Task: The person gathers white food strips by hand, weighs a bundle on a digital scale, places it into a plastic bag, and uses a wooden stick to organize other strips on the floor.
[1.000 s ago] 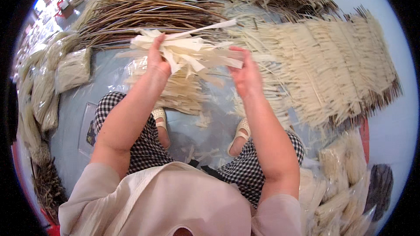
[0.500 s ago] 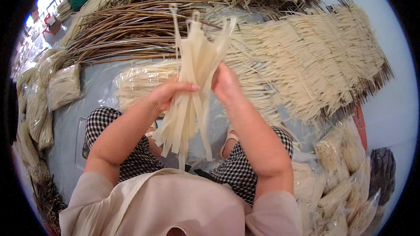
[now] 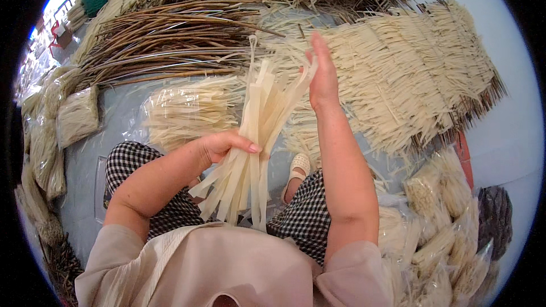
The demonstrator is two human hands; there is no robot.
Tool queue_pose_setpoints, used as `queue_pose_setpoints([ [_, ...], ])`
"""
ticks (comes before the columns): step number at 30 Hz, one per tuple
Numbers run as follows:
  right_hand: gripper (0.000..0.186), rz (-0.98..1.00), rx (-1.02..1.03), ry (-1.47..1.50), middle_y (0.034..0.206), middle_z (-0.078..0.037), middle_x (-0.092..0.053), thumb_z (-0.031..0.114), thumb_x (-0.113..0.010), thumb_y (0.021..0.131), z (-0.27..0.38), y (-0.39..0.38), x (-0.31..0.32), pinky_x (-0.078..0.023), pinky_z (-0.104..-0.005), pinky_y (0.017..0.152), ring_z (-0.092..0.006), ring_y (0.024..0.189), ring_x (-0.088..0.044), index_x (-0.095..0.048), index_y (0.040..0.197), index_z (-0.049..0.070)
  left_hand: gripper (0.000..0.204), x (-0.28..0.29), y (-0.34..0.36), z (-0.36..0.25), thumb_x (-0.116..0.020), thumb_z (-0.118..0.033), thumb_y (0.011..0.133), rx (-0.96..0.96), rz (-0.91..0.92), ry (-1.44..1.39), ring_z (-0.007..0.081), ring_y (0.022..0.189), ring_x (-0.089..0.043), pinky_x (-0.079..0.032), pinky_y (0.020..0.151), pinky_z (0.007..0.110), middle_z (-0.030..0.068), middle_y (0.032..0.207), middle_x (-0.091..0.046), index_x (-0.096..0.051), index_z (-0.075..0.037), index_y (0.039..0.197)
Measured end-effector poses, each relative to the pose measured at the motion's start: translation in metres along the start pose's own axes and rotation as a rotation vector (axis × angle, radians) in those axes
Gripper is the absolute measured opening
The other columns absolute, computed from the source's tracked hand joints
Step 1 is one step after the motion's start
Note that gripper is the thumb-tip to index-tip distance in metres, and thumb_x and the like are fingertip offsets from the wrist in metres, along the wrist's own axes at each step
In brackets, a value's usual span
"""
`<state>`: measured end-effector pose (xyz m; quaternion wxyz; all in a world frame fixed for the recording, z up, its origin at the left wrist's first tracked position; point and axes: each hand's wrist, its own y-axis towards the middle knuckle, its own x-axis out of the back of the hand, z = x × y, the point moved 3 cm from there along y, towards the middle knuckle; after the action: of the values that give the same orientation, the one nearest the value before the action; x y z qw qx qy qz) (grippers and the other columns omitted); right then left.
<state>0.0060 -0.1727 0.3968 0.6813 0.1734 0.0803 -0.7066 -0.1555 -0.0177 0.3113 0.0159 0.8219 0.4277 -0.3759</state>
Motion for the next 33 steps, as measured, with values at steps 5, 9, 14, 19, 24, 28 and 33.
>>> queue_pose_setpoints([
  [5,0.056,0.625,-0.37,-0.475,0.142,-0.012,-0.047,0.045,-0.051,0.095,-0.009,-0.03,-0.019,-0.036,-0.0345,0.104,-0.0252,0.124,-0.051,-0.052,0.135,0.007,0.055,0.01,0.0,0.005,-0.073,-0.019,0.08,0.047,-0.061,-0.215,0.0255,0.098,-0.065,-0.053,0.088,0.04,0.0167,0.108,-0.065,-0.052,0.001,0.127],
  [9,0.056,0.498,0.115,-0.593,0.14,-0.012,-0.05,0.049,-0.051,0.094,0.001,0.005,-0.007,-0.037,-0.0328,0.104,-0.0234,0.121,-0.052,-0.059,0.129,0.007,0.062,-0.014,0.01,0.001,-0.075,-0.025,0.079,0.078,-0.044,-0.027,0.0233,0.097,-0.064,-0.053,0.086,0.039,0.0144,0.108,-0.063,-0.048,-0.001,0.129],
  [14,0.055,0.958,-0.241,-0.768,0.126,-0.011,-0.06,0.054,-0.05,0.093,0.022,-0.014,-0.023,-0.036,-0.0328,0.104,-0.0217,0.119,-0.053,-0.065,0.122,0.009,0.074,-0.03,0.007,-0.001,-0.078,-0.031,0.076,0.087,0.032,0.129,0.0211,0.1,-0.061,-0.052,0.087,0.038,0.0122,0.112,-0.06,-0.042,-0.003,0.134],
  [19,0.058,0.808,-0.156,-0.762,0.121,-0.006,-0.064,0.056,-0.044,0.094,0.024,-0.002,-0.017,-0.041,-0.0298,0.096,-0.0171,0.105,-0.057,-0.064,0.123,0.01,0.079,-0.029,0.007,-0.003,-0.079,-0.031,0.075,0.007,-0.039,0.088,0.0207,0.103,-0.06,-0.051,0.089,0.037,0.0115,0.116,-0.058,-0.039,-0.003,0.137],
  [24,0.062,0.778,-0.32,-0.707,0.121,-0.005,-0.064,0.057,-0.044,0.095,-0.004,-0.003,-0.003,-0.041,-0.033,0.097,-0.0181,0.109,-0.056,-0.064,0.122,0.005,0.078,-0.022,0.006,0.002,-0.077,-0.032,0.077,-0.004,-0.007,0.097,0.0229,0.108,-0.056,-0.047,0.093,0.039,0.0126,0.12,-0.056,-0.038,-0.003,0.138],
  [28,0.062,0.669,-0.395,-0.441,0.135,-0.006,-0.054,0.052,-0.045,0.096,-0.013,-0.007,-0.011,-0.035,-0.0399,0.104,-0.0198,0.123,-0.049,-0.052,0.135,0.005,0.069,-0.014,-0.002,-0.004,-0.074,-0.03,0.081,-0.061,-0.151,0.01,0.025,0.111,-0.056,-0.046,0.096,0.041,0.0125,0.117,-0.059,-0.041,-0.003,0.136],
  [33,0.088,0.749,-0.444,-0.641,0.145,-0.014,-0.042,0.043,-0.064,0.086,-0.021,-0.039,-0.012,-0.031,-0.0409,0.109,-0.0253,0.131,-0.043,-0.018,0.151,0.004,0.058,0.027,0.006,-0.033,-0.073,-0.031,0.083,-0.386,-0.353,-0.27,0.0221,0.098,-0.063,-0.053,0.086,0.038,0.0107,0.112,-0.062,-0.048,-0.005,0.128],
])
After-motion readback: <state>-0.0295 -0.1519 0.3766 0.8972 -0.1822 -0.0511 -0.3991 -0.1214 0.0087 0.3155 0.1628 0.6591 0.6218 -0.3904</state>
